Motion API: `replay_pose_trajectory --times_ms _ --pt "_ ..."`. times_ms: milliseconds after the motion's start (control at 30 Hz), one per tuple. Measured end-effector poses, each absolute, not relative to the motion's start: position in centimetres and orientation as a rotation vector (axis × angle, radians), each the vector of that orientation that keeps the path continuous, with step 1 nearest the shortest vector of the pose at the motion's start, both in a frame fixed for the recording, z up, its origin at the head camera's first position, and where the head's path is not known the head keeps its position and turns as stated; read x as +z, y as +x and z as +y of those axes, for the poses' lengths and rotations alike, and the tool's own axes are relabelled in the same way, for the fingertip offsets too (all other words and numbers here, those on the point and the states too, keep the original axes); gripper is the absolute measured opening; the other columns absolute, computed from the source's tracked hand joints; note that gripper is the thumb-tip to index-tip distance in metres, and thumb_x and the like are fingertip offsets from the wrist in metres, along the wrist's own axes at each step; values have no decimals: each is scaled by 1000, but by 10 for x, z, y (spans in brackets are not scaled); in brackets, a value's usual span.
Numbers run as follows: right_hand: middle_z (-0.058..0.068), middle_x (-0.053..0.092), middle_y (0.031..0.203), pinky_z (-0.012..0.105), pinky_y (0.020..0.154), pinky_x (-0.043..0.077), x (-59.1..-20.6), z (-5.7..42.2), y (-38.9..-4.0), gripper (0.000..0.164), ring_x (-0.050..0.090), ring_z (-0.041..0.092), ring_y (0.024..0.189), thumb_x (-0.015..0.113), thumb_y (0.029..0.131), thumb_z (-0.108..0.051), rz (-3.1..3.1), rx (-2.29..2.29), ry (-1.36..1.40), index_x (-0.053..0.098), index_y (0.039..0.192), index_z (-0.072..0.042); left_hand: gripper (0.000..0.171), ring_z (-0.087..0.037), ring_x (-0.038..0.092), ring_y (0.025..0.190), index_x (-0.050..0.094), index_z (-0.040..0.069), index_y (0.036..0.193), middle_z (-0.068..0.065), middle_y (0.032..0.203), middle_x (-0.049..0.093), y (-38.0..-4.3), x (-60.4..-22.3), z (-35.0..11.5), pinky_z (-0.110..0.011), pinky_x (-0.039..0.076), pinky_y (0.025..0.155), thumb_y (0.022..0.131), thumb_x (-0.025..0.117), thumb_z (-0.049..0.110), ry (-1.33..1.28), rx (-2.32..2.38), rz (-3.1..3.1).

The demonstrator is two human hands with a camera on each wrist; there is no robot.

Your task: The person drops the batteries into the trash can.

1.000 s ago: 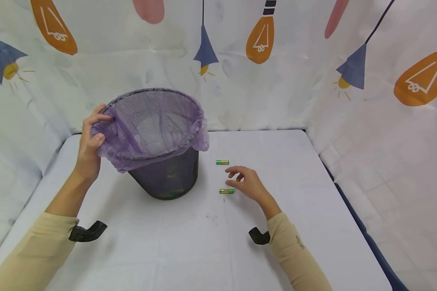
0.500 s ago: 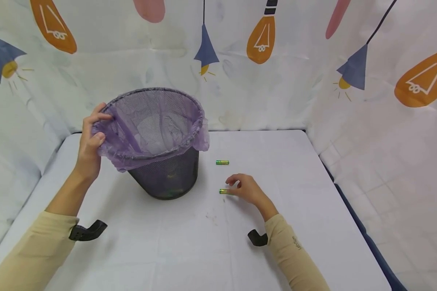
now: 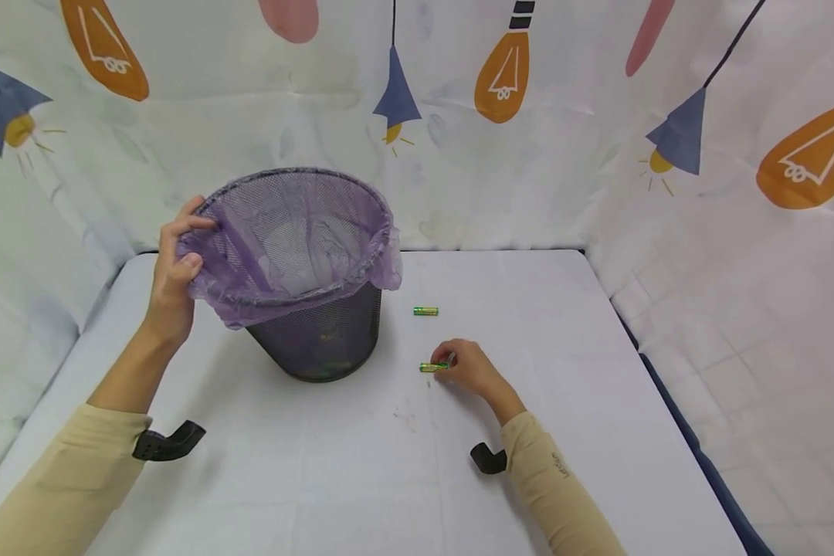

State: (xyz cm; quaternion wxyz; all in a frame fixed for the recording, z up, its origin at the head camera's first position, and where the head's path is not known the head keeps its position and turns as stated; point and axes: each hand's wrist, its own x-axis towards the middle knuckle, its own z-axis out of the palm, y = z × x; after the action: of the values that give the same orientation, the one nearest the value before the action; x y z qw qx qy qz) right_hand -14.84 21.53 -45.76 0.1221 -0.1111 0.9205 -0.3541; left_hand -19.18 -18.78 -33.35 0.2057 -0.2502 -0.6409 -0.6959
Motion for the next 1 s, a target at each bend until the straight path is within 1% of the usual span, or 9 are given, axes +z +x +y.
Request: replay_pose_trajectory --times_ms 133,200,367,433,567,667,800,1000 --pt "2 64 87 25 68 44 -460 213 -149 16 52 13 73 76 78 -5 2694 -1032 -319 70 92 -11 46 -23 15 148 48 0 127 -12 158 23 -191 -331 -187 -34 8 114 86 49 22 -697 -1931 -1796" --pt "2 64 87 26 67 44 -462 212 -150 15 52 13 73 76 79 -6 2699 -1028 -324 70 92 -11 47 -23 15 148 47 -1 127 -11 158 23 -190 -331 -187 -34 8 114 86 49 22 -691 -1929 -1799" --pt "1 65 89 26 68 44 -464 210 -151 15 52 14 74 76 80 -8 2732 -1026 -313 70 93 -12 48 -22 15 148 46 -3 127 -9 158 24 -188 -330 -187 -33 8 114 87 49 22 -692 -1931 -1805" --pt "2 66 91 26 68 45 -461 210 -151 16 53 14 75 76 80 -9 2751 -1036 -316 71 94 -13 46 -22 15 148 47 -1 126 -7 158 24 -188 -329 -187 -33 8 114 87 49 22 -697 -1932 -1811" --pt "3 68 95 25 68 45 -453 208 -151 17 54 14 76 76 80 -8 2788 -1087 -357 71 96 -11 44 -22 15 148 48 4 126 -7 158 23 -188 -328 -187 -34 6 116 87 49 23 -704 -1944 -1825" --pt "3 69 96 24 68 45 -445 206 -151 17 55 15 76 75 81 -9 2809 -1120 -393 70 97 -11 44 -22 15 148 49 5 127 -6 158 24 -188 -328 -187 -36 6 116 87 49 23 -708 -1943 -1817" --pt "3 70 97 24 68 46 -435 203 -150 16 55 14 76 74 83 -11 2835 -1158 -440 70 99 -12 44 -23 15 148 49 5 126 -5 157 25 -188 -329 -187 -35 7 115 87 50 23 -704 -1935 -1797" --pt "3 69 95 22 64 45 -414 203 -147 18 54 12 72 74 82 -10 2942 -1222 -524 70 99 -12 44 -22 15 148 49 5 126 -8 158 23 -188 -331 -188 -34 7 115 87 50 25 -688 -1944 -1810"
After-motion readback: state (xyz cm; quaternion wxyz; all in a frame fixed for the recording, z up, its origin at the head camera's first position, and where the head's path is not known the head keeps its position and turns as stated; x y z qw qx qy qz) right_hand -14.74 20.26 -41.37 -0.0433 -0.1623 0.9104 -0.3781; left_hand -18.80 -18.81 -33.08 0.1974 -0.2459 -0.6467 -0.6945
